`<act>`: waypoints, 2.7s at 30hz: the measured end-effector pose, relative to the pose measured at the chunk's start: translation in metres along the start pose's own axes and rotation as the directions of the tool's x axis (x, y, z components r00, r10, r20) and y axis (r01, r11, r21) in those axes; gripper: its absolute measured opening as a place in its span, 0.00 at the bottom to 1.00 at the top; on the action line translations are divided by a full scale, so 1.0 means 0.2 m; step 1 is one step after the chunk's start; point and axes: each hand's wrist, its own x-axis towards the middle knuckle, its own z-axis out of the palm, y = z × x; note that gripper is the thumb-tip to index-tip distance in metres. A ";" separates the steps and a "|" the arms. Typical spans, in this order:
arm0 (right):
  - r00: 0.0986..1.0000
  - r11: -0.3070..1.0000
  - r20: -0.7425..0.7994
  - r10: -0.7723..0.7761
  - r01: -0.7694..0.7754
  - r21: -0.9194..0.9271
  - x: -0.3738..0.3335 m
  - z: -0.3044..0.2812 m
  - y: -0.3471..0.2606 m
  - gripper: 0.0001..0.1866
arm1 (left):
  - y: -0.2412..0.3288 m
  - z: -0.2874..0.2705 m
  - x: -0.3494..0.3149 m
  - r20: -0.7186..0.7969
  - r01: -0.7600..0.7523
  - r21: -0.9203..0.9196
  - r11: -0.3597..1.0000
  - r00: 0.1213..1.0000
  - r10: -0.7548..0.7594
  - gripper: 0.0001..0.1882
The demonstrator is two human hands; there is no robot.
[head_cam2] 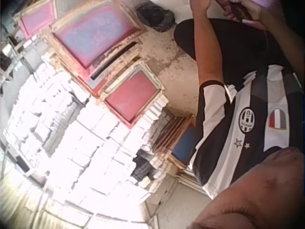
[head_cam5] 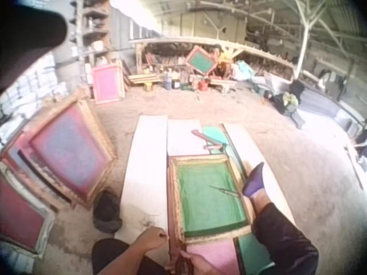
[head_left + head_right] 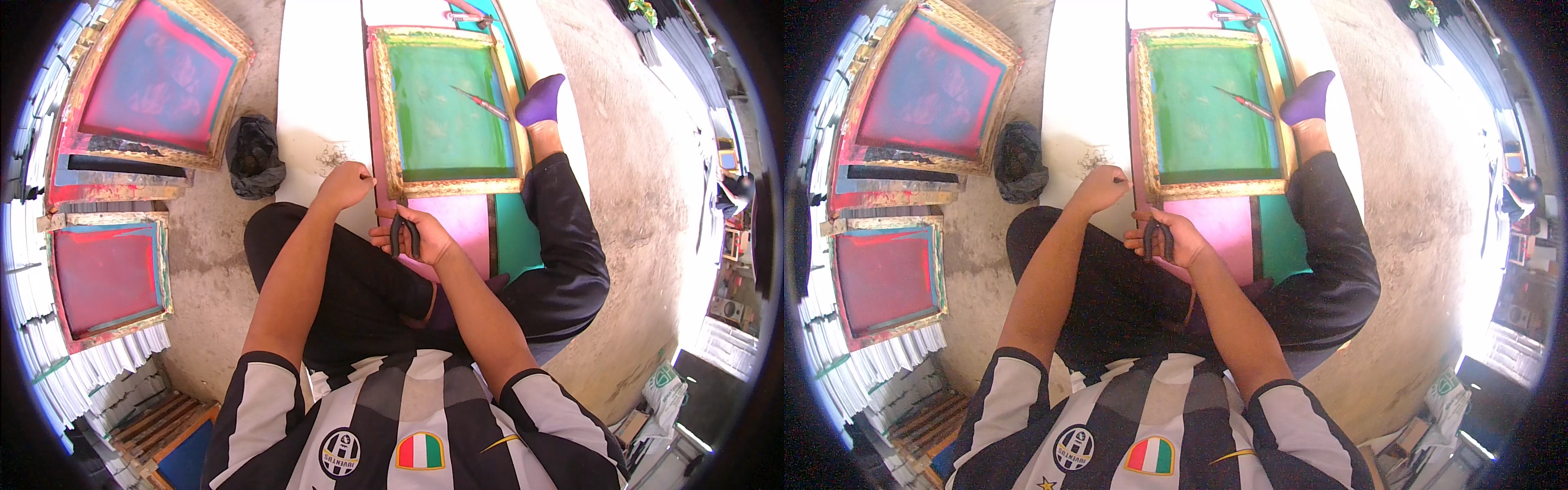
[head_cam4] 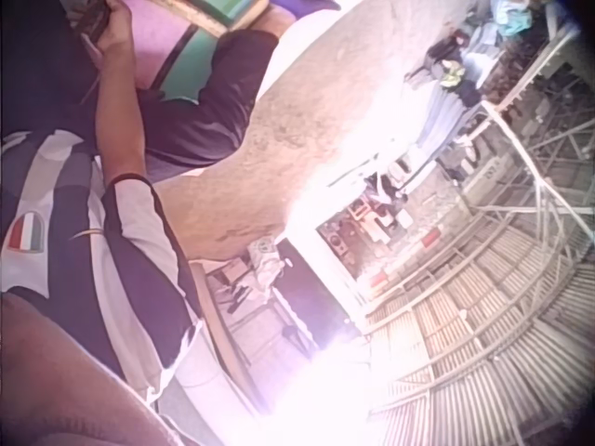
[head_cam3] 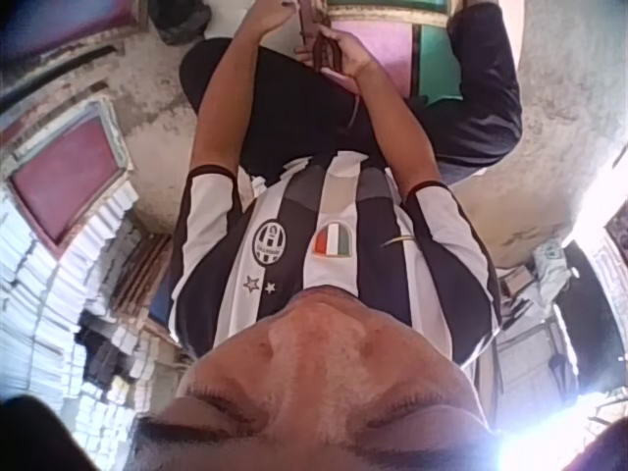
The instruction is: The person sits on the floor and uses a utility knife to trim excess material from the edges of a rectangular frame. They repeatedly scrape along the frame's perimeter, removing small pieces of debris.
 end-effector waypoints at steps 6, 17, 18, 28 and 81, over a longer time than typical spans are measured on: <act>1.000 1.000 -0.029 0.012 -0.012 0.013 0.01 0.00 0.01 0.29 | 0.03 -0.01 -0.01 0.018 0.034 0.003 0.999 0.999 -0.034 0.18; 0.904 0.906 -0.422 0.064 -0.230 -0.355 -0.03 0.05 -0.16 0.16 | 0.02 -0.02 -0.02 0.032 0.019 0.023 1.000 0.999 -0.020 0.18; 0.898 0.878 -0.436 0.053 -0.250 -0.408 -0.06 0.06 -0.18 0.17 | 0.03 -0.03 -0.01 0.038 0.020 0.027 0.999 0.999 -0.021 0.18; 0.877 0.419 -0.369 -0.308 -0.224 -0.880 -0.04 -0.02 -0.15 0.14 | 0.01 0.00 0.02 0.023 0.010 0.079 0.997 1.000 -0.012 0.17; 0.837 0.627 -0.419 -0.352 -0.122 -0.769 0.06 -0.05 0.08 0.20 | -0.01 -0.12 -0.02 -0.169 0.247 0.052 0.968 0.957 -0.235 0.29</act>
